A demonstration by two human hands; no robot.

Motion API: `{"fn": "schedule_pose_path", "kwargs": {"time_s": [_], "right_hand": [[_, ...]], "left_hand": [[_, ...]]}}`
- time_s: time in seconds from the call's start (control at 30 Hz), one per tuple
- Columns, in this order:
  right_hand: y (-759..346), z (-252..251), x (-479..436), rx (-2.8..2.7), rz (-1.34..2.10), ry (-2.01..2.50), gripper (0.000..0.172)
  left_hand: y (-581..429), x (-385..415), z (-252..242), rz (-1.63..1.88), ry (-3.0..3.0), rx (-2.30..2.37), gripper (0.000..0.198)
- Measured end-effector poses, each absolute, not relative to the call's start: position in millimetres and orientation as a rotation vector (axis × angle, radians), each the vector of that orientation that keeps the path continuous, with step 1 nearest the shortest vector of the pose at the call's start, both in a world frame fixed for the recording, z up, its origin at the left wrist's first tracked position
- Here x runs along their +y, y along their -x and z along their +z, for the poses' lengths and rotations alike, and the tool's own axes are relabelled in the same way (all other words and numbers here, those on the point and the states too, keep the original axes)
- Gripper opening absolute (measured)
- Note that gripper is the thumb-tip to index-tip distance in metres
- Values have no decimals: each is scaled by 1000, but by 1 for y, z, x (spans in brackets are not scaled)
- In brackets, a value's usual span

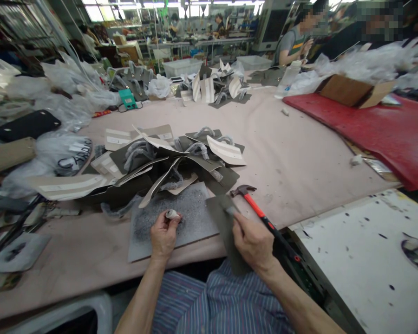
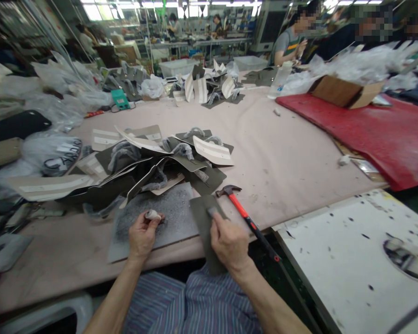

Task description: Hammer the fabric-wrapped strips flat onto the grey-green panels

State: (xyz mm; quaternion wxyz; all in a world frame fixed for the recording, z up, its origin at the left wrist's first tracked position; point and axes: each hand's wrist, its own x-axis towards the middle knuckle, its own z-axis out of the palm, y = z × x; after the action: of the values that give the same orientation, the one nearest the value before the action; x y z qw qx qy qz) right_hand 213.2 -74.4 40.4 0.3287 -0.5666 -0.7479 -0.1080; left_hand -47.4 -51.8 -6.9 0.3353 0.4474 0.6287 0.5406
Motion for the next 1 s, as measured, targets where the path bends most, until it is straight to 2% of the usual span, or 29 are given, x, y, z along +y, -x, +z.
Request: {"fn": "schedule_pose_path", "kwargs": {"time_s": [0.1,0.3,0.47,0.67,0.8,1.0], "right_hand": [[-226,52,-63,-1832,-421,1462,23],[-190,49,-103,-1989,-107,1196,25],[-164,23,-112,-1979,99,1314,26],[-149,27,-113,-1982,225,1483,30],[-146,29,-110,-1992,238,1549,32],[-146,28,-104,-2047,297,1602,34]], "left_hand": [[47,-51,-8,1426,-1176,1641,30],[45,-51,-2,1416,-1159,1675,29],[41,-51,10,1440,-1163,1680,28],[10,-32,25,1433,-1177,1467,26],[-9,-21,18,1342,-1180,1312,25],[-8,-18,3,1294,-1196,1326,22]]}}
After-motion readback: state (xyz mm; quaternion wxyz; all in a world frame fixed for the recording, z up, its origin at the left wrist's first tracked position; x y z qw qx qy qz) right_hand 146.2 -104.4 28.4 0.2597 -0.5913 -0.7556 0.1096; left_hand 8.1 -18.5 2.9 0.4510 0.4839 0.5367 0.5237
